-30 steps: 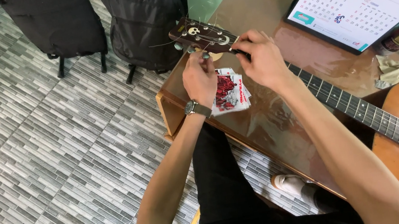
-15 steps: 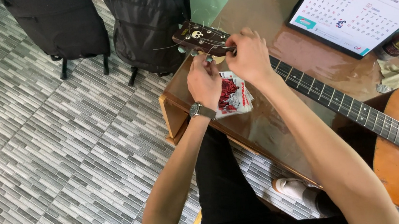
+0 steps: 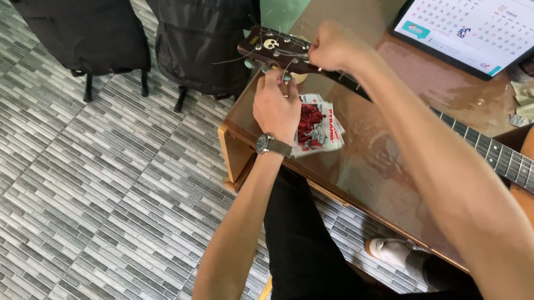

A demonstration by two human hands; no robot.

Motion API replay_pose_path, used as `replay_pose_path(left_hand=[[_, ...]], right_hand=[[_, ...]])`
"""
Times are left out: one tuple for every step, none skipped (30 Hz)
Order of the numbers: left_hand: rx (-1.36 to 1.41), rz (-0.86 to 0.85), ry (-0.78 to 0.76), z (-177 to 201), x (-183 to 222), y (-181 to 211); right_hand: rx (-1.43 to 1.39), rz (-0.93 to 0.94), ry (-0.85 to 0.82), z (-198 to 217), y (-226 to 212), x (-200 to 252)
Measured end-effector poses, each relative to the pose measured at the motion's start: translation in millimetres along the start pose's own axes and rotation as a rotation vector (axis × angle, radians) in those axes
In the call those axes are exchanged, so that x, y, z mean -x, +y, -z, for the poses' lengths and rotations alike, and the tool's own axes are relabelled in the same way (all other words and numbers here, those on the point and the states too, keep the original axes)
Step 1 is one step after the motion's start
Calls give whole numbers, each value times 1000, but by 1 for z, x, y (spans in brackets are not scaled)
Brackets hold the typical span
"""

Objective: Installing a new string on an acoustic guitar by threading it through the tuning peg and winding it to tension.

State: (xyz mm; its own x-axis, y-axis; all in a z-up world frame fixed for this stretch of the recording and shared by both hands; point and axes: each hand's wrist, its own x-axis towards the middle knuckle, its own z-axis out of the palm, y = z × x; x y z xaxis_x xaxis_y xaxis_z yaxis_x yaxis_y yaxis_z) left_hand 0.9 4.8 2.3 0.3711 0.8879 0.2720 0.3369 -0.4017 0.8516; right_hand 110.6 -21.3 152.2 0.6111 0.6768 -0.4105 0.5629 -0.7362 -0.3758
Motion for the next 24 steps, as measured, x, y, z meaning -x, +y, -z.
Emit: replay_pose_path(left_hand=[[1, 2, -4, 0, 0, -1], [5, -1, -3, 0, -1, -1], [8, -4, -1, -1, -2, -2], [9, -2, -3, 0, -3, -1], [19, -1, -8, 1, -3, -1], [29, 0, -11, 2, -4, 0], [30, 3, -12, 2, -4, 0], [25, 3, -20, 2, -4, -1], [20, 4, -28, 3, -4, -2], [20, 7, -26, 2, -5, -3], [35, -3, -9, 1, -5, -4], [49, -12, 7, 0, -5, -4], [48, -9, 8, 1, -5, -4], [40, 4, -3, 1, -5, -2], [33, 16, -14, 2, -5, 0], [34, 14, -15, 2, -5, 0], [42, 11, -10, 2, -5, 0], [50, 11, -4, 2, -5, 0], [50, 11, -4, 2, -4, -1], [51, 12, -7, 1, -5, -1], [52, 13, -9, 1, -5, -1], [52, 13, -10, 0, -6, -3], [41, -10, -2, -1, -6, -4], [30, -31, 1, -2, -5, -6]], right_hand=[[0, -5, -2, 3, -2, 1], [46, 19, -47, 6, -3, 3], [92, 42, -92, 9, -5, 4], [92, 39, -94, 9, -3, 3], [110, 83, -107, 8, -1, 2], [129, 128, -120, 8, 1, 1], [130, 127, -121, 5, 7, -4], [170, 195, -98, 1, 12, -9], [210, 263, -75, -3, 17, -14], [211, 264, -78, -3, 13, -6], [267, 252, -51, -3, 10, 2], [321, 240, -24, -4, 7, 10], [322, 241, -28, -6, 12, 6], [350, 284, 12, -8, 17, 1], [378, 328, 52, -10, 23, -3], [378, 327, 54, -11, 24, -5], [410, 338, 76, -12, 26, -7], [442, 350, 96, -14, 28, -9], [443, 350, 96, -13, 29, -8], [411, 365, 76, -12, 29, -8], [380, 381, 57, -11, 30, -8], [380, 380, 57, -11, 31, -10], [356, 399, 71, -11, 33, -12], [331, 414, 82, -13, 36, -13]])
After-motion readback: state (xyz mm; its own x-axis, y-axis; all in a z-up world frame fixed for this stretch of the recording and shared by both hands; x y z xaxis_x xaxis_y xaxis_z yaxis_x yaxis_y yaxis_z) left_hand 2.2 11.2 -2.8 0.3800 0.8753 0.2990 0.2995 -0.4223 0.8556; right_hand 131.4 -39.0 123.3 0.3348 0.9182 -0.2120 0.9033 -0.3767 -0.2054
